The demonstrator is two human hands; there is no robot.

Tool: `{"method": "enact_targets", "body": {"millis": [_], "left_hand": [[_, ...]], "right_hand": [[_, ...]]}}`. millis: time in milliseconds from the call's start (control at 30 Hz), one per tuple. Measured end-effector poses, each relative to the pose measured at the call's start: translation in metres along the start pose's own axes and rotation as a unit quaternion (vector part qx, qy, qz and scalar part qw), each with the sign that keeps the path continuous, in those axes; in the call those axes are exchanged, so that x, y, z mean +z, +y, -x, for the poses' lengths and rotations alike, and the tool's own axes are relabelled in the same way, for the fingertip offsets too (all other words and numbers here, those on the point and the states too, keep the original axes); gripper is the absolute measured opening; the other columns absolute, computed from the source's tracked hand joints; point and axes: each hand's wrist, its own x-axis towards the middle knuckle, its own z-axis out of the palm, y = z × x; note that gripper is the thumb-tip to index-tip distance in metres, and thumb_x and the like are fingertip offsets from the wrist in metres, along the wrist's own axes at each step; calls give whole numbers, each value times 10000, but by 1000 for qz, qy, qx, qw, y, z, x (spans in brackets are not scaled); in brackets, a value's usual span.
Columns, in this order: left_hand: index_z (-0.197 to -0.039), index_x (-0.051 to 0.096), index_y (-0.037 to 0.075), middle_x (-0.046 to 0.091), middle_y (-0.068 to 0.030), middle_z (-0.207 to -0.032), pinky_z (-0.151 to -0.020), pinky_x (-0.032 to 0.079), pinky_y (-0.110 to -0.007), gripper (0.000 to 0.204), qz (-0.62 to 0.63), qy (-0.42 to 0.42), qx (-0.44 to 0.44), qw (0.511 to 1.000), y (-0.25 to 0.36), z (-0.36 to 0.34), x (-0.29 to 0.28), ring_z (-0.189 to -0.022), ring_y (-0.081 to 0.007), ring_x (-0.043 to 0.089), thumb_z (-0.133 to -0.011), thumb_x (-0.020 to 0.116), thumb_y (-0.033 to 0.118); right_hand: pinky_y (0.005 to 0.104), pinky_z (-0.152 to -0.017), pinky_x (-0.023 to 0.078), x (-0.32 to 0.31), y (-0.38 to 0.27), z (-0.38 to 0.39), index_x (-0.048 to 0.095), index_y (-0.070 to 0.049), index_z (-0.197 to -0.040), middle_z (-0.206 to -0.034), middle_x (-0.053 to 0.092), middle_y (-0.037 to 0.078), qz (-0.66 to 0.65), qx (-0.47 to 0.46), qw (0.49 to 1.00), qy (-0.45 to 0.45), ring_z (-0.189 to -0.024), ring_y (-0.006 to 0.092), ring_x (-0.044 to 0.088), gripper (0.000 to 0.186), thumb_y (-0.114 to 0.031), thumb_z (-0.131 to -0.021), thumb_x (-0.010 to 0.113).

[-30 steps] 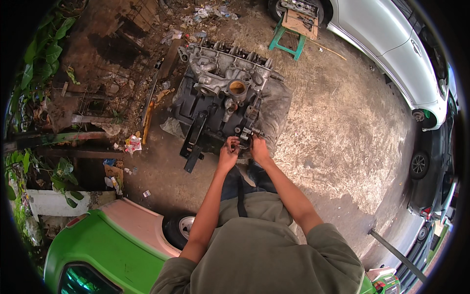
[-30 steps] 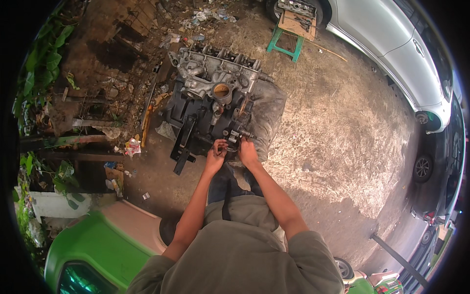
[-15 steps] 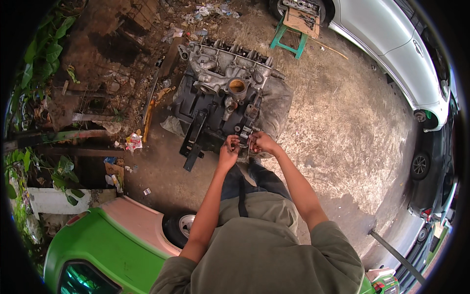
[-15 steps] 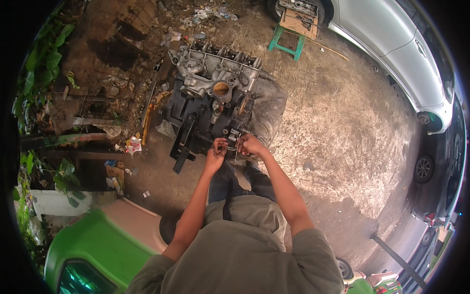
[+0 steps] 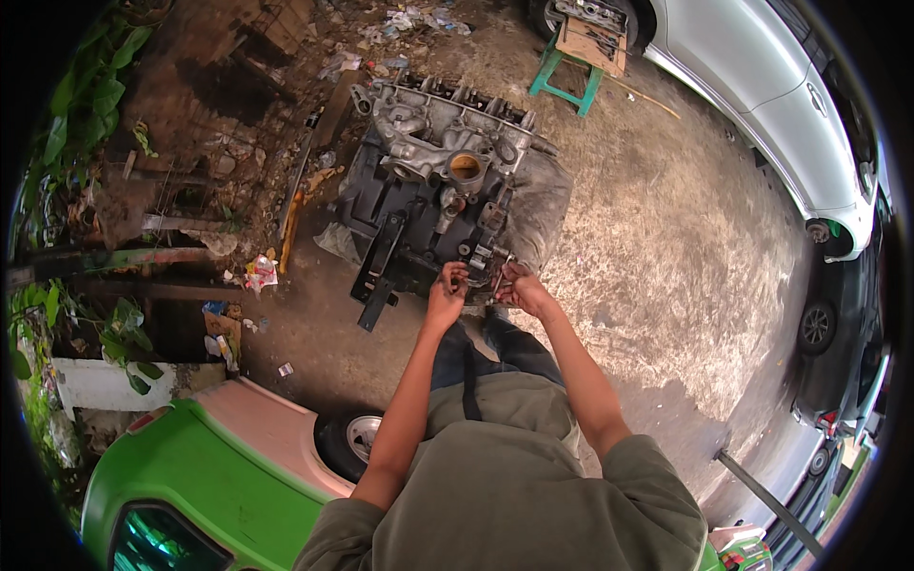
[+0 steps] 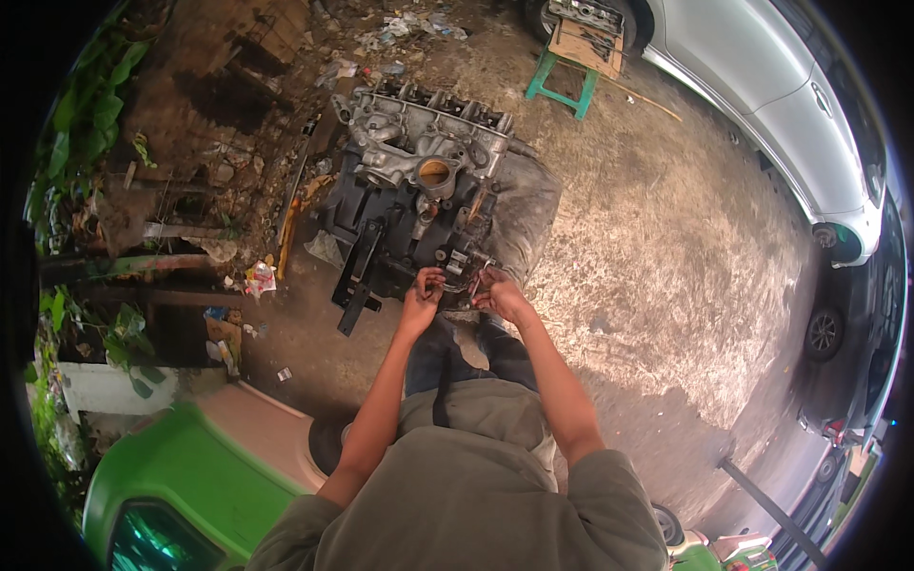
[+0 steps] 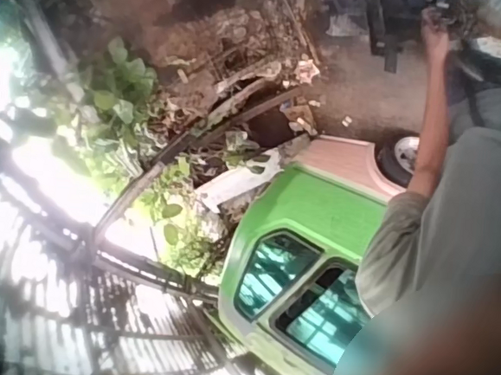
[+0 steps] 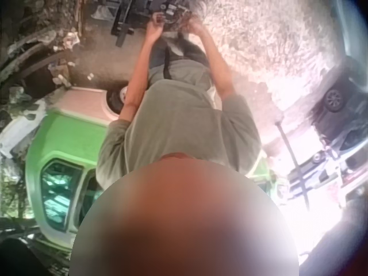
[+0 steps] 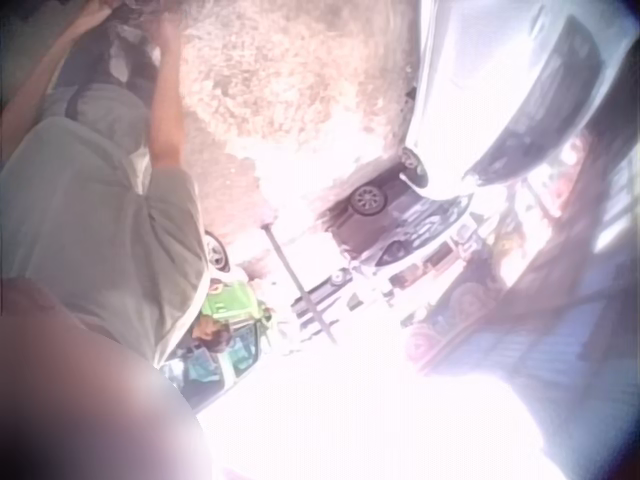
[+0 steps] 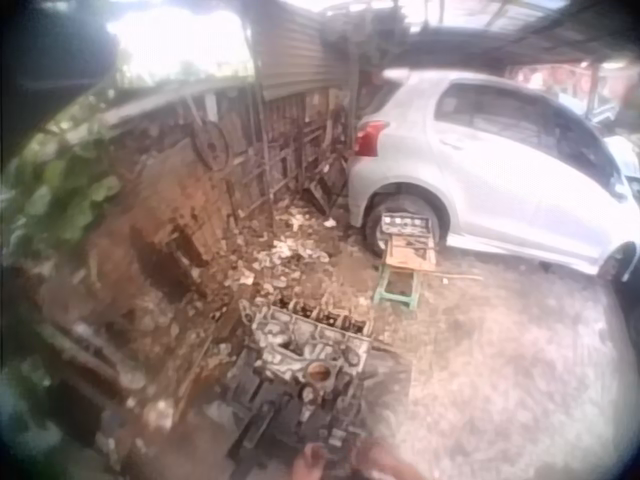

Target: The person works on a disassembled engine block placed on a cloth on the ground. They use a wrench to tighten bolts on the engine, then move to a nearby stool to pick up a metal engine part and place it on the engine. The person continues to tighten bolts on the engine with the wrench.

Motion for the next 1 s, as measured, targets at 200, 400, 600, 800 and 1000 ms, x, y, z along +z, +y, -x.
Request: {"method": "enact_targets", "body": {"millis": [200,400,600,800,1000], "left_hand": [[-1182,500,77,600,-64,-1074,-826,474,-295,295,3,-3,23,1000,-6,0,-1,-1005,-155,570,-897,567,45],[-1194,490,75,588,-62,-1075,-820,478,-292,320,1,-8,39,999,-10,0,0,-985,-154,567,-886,569,29],[-1169,495,48,606,-90,-1044,-816,470,-292,355,16,4,41,999,-9,0,1,-952,-195,602,-829,572,-23],[-1166,497,52,609,-86,-1031,-805,470,-286,339,4,3,37,999,-7,0,1,-951,-188,602,-840,572,-6],[-1169,492,52,609,-86,-1019,-801,477,-293,339,-3,7,51,999,-9,0,1,-952,-189,601,-844,576,4]], "right_hand": [[390,-567,532,6,20,-21,529,40,-1075,-849,651,206,445,-183,873,79,-671,284,676,187,-110,-966,506],[495,-722,482,13,24,-22,563,28,-1118,-873,624,298,579,-348,720,158,-880,460,605,254,18,-865,539],[503,-725,467,14,16,-27,590,16,-1083,-878,621,299,587,-324,725,155,-895,463,599,235,22,-851,556],[498,-750,477,11,12,-27,598,10,-1032,-874,621,294,585,-341,720,151,-901,458,597,224,33,-811,563],[497,-777,492,11,11,-34,585,33,-1026,-897,632,286,653,-326,663,164,-905,460,603,218,17,-816,529]]}}
